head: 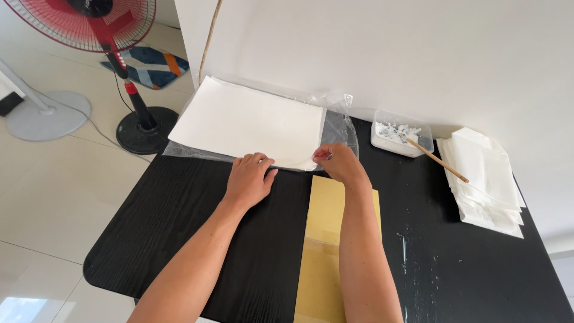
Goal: Manually assembling paper bags by folding paper around a template and applying glue with a brush.
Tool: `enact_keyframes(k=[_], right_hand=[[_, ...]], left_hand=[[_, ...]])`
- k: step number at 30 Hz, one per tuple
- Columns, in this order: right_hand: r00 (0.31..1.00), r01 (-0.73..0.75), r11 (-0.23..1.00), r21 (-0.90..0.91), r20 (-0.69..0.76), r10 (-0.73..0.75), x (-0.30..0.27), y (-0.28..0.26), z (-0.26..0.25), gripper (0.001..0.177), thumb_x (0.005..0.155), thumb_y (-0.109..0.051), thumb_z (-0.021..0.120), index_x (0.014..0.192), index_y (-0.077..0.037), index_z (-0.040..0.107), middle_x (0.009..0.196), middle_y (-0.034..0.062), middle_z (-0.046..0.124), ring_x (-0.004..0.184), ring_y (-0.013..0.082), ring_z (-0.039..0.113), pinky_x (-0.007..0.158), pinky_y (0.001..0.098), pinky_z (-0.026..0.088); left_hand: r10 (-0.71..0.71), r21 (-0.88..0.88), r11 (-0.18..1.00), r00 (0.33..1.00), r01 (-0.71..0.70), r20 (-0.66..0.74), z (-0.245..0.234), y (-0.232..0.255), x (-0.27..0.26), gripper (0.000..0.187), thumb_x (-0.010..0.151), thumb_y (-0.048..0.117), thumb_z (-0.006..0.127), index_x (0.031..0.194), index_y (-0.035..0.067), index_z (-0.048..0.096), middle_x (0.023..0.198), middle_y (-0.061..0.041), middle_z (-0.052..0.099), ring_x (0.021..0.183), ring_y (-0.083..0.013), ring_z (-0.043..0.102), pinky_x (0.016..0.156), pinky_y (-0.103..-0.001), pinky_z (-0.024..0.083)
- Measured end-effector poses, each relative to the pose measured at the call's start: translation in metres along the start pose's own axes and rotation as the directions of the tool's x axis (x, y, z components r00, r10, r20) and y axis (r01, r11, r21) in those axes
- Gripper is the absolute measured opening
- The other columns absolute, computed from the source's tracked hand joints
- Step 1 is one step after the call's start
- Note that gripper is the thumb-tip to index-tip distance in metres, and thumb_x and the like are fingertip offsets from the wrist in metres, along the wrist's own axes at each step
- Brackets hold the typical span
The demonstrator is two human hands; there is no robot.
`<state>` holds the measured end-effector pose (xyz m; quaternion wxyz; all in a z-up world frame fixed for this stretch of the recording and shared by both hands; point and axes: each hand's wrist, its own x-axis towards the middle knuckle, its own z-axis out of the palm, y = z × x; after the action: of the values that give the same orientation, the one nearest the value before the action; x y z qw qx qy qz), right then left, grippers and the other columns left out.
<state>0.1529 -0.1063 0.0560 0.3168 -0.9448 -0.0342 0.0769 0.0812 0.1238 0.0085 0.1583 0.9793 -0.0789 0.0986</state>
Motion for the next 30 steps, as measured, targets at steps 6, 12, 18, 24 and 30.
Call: enact_keyframes(k=[6,12,18,24,30], right_hand=[[0.997,0.071,0.995,0.07,-0.003,-0.071,0.004,0.001,-0.002,0.019,0.091,-0.013,0.069,0.106,-0.013,0.081,0.105,0.0083,0.077,0.096,0.026,0.072,0.082,0.0382,0.058],[0.98,0.19,0.971,0.145,-0.082,-0.179,0.01,0.01,0.003,0.018,0.089,-0.017,0.071,0.104,-0.012,0.078,0.108,0.0087,0.074,0.099,0.0263,0.07,0.086,0.0405,0.057],[0.95,0.309,0.889,0.339,-0.148,-0.274,0.005,-0.003,0.0,0.018,0.096,-0.008,0.065,0.11,-0.008,0.075,0.1,0.0142,0.074,0.087,0.0241,0.069,0.077,0.0363,0.056],[0.9,0.433,0.779,0.452,-0.255,-0.353,-0.017,-0.025,-0.022,0.019,0.095,-0.003,0.067,0.113,-0.006,0.072,0.091,0.0145,0.076,0.08,0.0209,0.07,0.072,0.033,0.054],[0.864,0.5,0.741,0.448,-0.321,-0.388,-0.059,-0.05,-0.055,0.026,0.092,-0.001,0.073,0.118,-0.003,0.072,0.096,0.0189,0.078,0.084,0.0249,0.073,0.079,0.0342,0.057]], left_hand=[[0.004,-0.078,0.997,0.999,0.0,0.05,-0.011,0.01,-0.003,0.033,0.1,0.032,0.053,0.126,0.016,0.067,0.123,-0.006,0.063,0.125,-0.0272,0.057,0.107,-0.042,0.04],[-0.022,-0.06,0.998,0.999,0.024,0.033,-0.017,0.014,-0.005,0.033,0.099,0.033,0.054,0.125,0.017,0.068,0.128,-0.006,0.06,0.128,-0.0286,0.054,0.108,-0.043,0.04],[0.003,0.027,1.0,0.994,0.0,-0.11,-0.013,0.007,-0.004,0.028,0.098,0.031,0.057,0.116,0.018,0.075,0.137,-0.005,0.058,0.135,-0.0272,0.048,0.111,-0.047,0.033],[0.106,0.059,0.994,0.919,-0.09,-0.381,-0.029,0.008,-0.01,0.012,0.097,0.018,0.063,0.109,0.019,0.066,0.103,0.001,0.069,0.114,-0.0208,0.062,0.103,-0.042,0.042],[-0.01,0.006,1.0,0.992,0.011,-0.125,-0.071,0.012,-0.032,0.026,0.099,0.023,0.057,0.121,0.011,0.063,0.106,-0.004,0.074,0.102,-0.0253,0.07,0.092,-0.039,0.05]])
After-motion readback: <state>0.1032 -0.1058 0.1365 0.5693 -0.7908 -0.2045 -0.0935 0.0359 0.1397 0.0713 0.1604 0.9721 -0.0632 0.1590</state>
